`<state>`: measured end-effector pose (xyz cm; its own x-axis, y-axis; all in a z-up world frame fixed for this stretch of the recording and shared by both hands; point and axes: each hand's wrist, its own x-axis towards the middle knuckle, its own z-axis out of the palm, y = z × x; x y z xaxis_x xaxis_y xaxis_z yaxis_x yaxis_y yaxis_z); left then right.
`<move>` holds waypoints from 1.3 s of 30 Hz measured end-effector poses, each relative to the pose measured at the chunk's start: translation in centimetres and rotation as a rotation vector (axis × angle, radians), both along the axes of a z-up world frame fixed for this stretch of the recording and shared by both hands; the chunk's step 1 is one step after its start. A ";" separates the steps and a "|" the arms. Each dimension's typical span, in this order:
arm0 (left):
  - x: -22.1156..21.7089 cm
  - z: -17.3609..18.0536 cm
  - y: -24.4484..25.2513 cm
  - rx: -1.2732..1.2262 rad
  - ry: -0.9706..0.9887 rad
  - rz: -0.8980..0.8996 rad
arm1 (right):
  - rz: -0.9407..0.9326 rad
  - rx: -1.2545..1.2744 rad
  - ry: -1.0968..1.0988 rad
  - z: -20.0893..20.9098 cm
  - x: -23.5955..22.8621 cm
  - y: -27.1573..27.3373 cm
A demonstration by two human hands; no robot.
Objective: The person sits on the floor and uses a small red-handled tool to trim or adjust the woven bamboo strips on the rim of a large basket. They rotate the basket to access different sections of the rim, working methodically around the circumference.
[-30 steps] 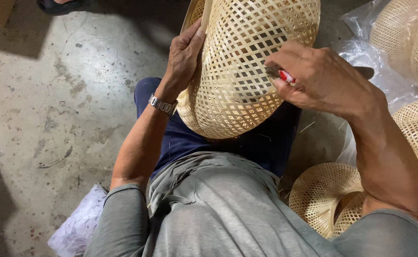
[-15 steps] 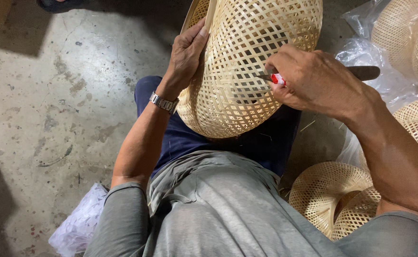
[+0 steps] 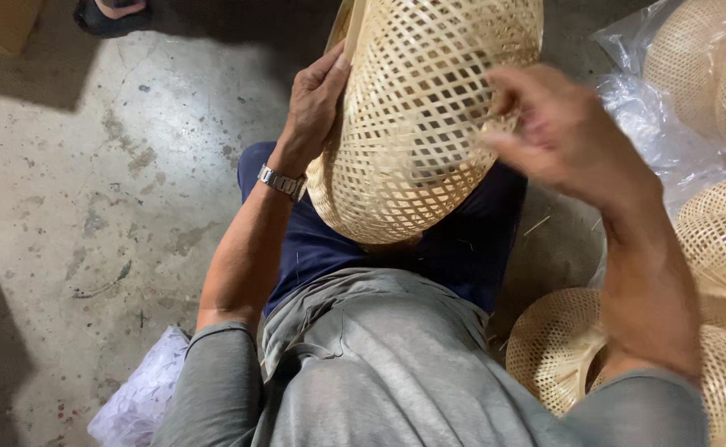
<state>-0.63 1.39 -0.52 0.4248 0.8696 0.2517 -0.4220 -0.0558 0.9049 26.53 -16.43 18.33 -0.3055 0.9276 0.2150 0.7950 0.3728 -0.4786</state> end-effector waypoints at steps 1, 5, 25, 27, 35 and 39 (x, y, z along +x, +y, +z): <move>-0.4 0.0 0.2 -0.024 -0.057 -0.037 | -0.099 -0.033 0.184 -0.1 1.0 -0.6; -1.6 0.4 0.4 -0.171 -0.227 -0.112 | -0.561 -0.154 0.726 -4.8 3.9 0.1; -2.5 0.8 -0.1 -0.373 -0.316 -0.136 | -0.210 -0.402 1.368 -16.8 1.7 -0.6; -2.4 0.8 -0.3 -0.398 -0.326 -0.134 | -0.195 -0.392 1.379 -16.5 1.5 -1.0; -2.4 0.6 0.1 -0.383 -0.241 -0.150 | -0.232 -0.358 1.403 -15.0 1.4 -0.6; -2.2 1.4 -0.2 -0.428 -0.211 -0.156 | -0.302 -0.388 1.426 -14.8 1.4 0.1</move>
